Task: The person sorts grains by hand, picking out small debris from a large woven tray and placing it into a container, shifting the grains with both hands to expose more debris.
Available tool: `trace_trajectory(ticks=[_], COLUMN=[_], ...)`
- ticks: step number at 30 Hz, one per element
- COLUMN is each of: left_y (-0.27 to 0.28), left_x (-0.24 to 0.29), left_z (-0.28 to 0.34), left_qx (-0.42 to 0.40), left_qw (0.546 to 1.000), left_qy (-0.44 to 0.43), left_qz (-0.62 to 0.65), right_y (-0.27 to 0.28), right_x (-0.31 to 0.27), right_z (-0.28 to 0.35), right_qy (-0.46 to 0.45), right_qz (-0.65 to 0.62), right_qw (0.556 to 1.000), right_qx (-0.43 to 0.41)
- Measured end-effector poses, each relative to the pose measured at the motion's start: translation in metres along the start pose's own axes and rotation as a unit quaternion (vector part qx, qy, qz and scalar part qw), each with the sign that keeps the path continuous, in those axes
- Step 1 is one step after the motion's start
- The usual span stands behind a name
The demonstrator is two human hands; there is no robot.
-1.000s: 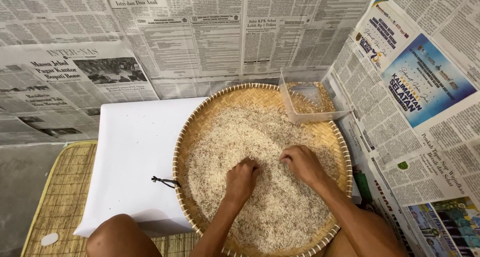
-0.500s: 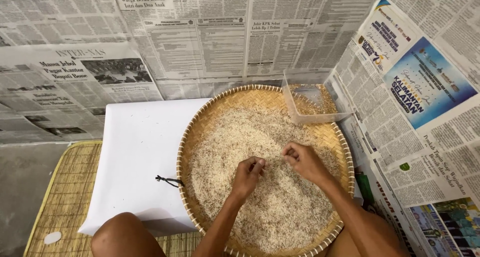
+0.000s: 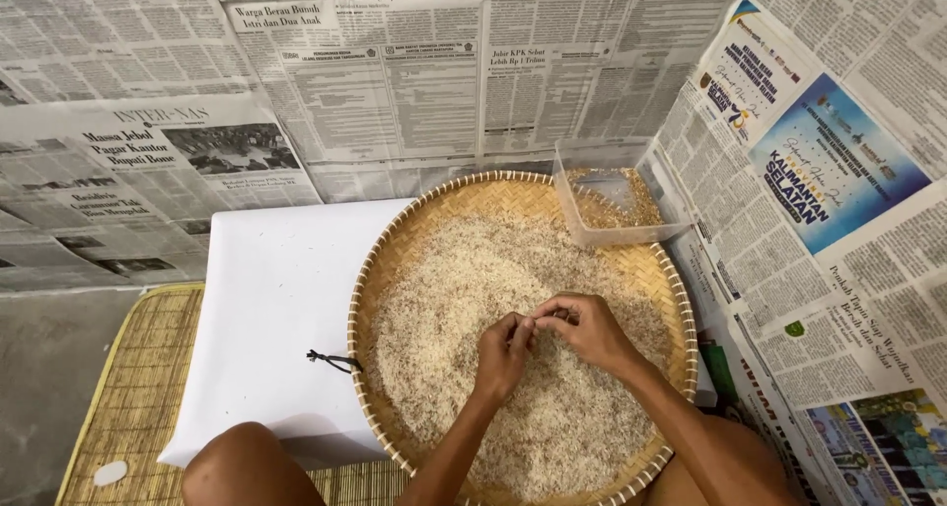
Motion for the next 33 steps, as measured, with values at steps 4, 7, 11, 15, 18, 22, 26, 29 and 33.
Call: trace_trajectory(ticks=[4, 7, 11, 15, 18, 22, 26, 29, 33], left_y=[-0.002, -0.001, 0.006, 0.030, 0.053, 0.076, 0.082, 0.072, 0.043], left_x=[0.005, 0.006, 0.006, 0.006, 0.045, 0.050, 0.012, 0.004, 0.014], left_z=[0.002, 0.003, -0.002, -0.004, 0.007, 0.007, 0.014, 0.015, 0.018], left_qx=[0.010, 0.003, 0.013, 0.045, 0.050, 0.074, 0.039, 0.009, -0.012], left_qw=[1.000, 1.000, 1.000, 0.987, 0.960, 0.888, 0.850, 0.844, 0.867], left_qy=[-0.003, -0.006, -0.005, -0.030, -0.087, -0.182, -0.134, -0.148, -0.156], left_qz=[0.005, 0.007, -0.028, -0.153, -0.263, -0.415, -0.508, -0.516, -0.473], right_y=[0.001, -0.002, 0.000, 0.022, 0.053, 0.105, 0.131, 0.097, 0.048], right_x=[-0.002, 0.006, 0.017, 0.000, -0.010, -0.033, -0.032, -0.079, -0.050], right_z=[0.003, 0.001, -0.007, -0.004, -0.018, -0.044, -0.079, -0.054, -0.031], right_qy=[-0.028, -0.023, -0.008, -0.048, -0.073, -0.048, 0.097, 0.192, 0.110], right_qz=[-0.022, -0.022, 0.001, -0.001, -0.001, 0.010, 0.205, 0.219, 0.179], right_qw=[0.999, 0.999, 1.000, 0.999, 0.996, 0.986, 0.937, 0.932, 0.976], right_qx=[-0.004, -0.018, -0.025, -0.013, 0.047, 0.159, 0.267, 0.217, 0.065])
Point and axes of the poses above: each hand's wrist, its own z-axis away from the middle knuckle, its own y-axis out of the back of the hand, x = y × z, the point moved 5 cm from there along -z, towards the middle knuckle, and after that the axes turned 12 degrees about x, right-handed, at the moved point
